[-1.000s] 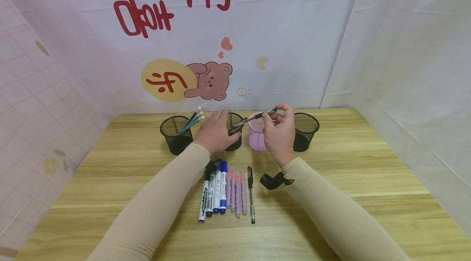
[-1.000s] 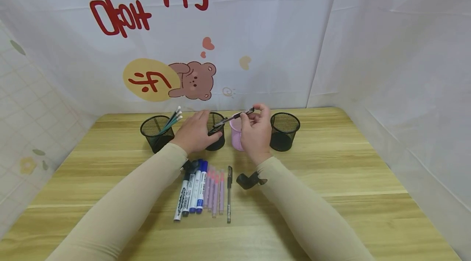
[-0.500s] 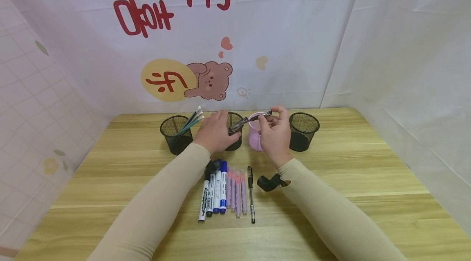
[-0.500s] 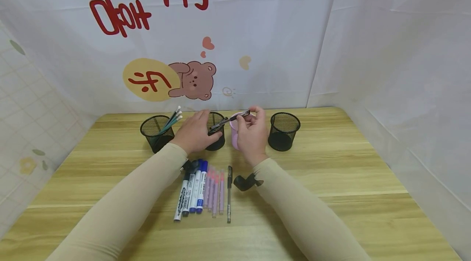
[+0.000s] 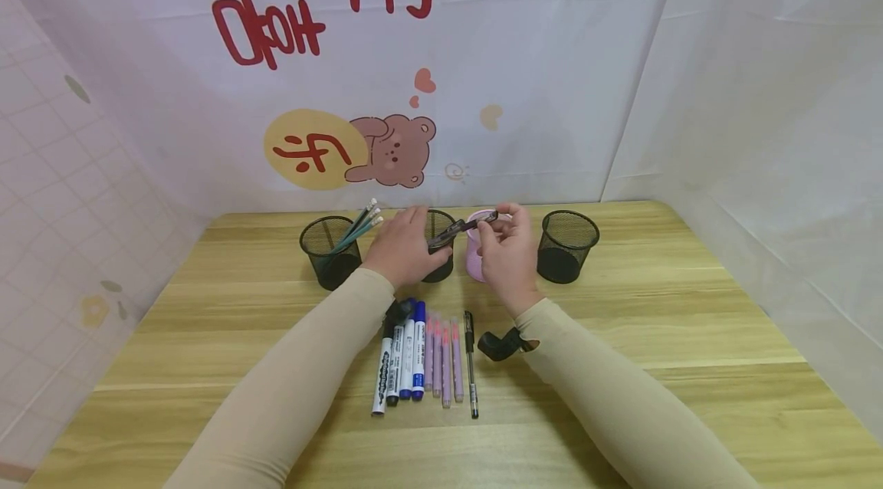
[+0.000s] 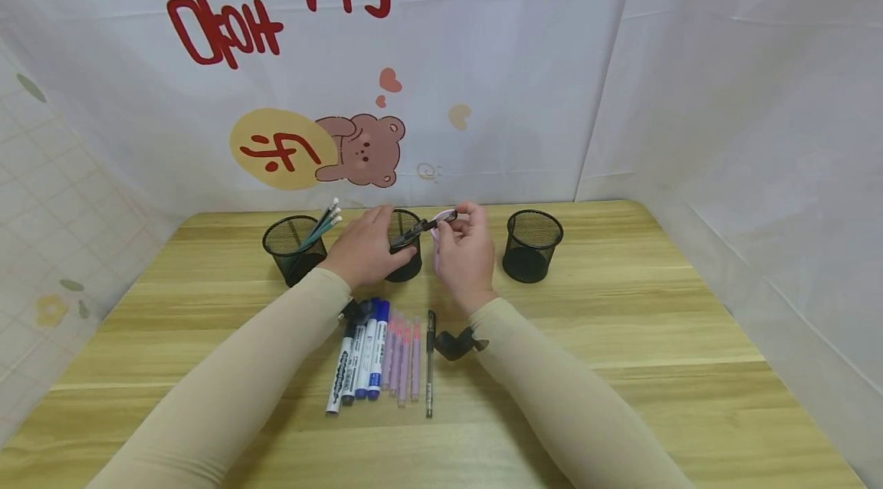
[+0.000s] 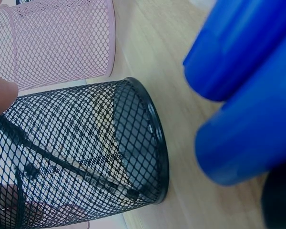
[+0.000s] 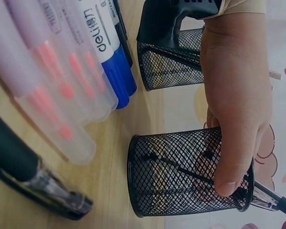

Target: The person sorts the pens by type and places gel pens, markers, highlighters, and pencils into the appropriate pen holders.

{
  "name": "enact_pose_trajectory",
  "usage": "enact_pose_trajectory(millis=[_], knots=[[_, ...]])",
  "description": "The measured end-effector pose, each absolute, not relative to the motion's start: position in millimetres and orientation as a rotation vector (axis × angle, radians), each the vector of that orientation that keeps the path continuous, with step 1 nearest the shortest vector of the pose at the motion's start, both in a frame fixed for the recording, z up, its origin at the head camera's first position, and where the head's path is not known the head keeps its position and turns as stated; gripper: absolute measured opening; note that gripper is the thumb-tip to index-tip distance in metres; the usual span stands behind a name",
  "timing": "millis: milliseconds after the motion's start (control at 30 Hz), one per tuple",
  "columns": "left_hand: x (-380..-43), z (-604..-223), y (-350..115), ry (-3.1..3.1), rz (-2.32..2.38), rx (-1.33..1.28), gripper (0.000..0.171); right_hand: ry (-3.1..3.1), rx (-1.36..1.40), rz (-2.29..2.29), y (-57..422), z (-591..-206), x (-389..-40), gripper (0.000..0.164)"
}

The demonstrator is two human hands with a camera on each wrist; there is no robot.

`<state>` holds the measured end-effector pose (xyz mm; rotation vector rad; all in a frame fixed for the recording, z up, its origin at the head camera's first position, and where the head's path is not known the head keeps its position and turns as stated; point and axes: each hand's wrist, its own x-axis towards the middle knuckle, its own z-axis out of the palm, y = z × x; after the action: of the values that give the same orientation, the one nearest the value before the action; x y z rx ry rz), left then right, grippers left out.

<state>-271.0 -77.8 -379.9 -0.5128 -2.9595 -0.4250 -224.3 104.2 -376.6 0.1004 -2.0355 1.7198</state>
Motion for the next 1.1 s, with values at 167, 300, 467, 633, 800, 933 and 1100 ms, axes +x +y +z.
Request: enact_pose_trajectory(millis=[167,300,467,633,800,933,1100], knots=[[-270.9,-379.1,-77.5,-2.973,-0.425,-0.499,0.093,-2.059,0.093,1.678,101.3,-376.3,-222.8,0.028],[-270.4,-378.7,-77.4,-2.975,-0.420,-0.500,0.093,-2.084,0.087,1.652,99.5,-376.2,-221.4,0.026],[-269.8,-377.8,-76.9,-2.976,-0.425,-0.496,0.093,-2.118,0.086,1.623,99.2,-377.3,-220.9,0.023],[-270.0,-377.9,-77.2,-2.976,-0.419,-0.496,0.094,-2.163,0.074,1.584,98.8,-377.9,-220.6,0.022],[-270.0,-378.0,-77.7,-2.971,-0.416,-0.504,0.093,-2.192,0.062,1.535,97.6,-377.0,-220.0,0.021],[-270.2,-378.4,-78.0,-2.968,-0.420,-0.506,0.092,-2.194,0.072,1.505,96.5,-376.2,-219.2,0.018],[-269.8,-378.7,-78.2,-2.972,-0.427,-0.507,0.093,-2.184,0.090,1.515,96.1,-377.1,-219.8,0.016]])
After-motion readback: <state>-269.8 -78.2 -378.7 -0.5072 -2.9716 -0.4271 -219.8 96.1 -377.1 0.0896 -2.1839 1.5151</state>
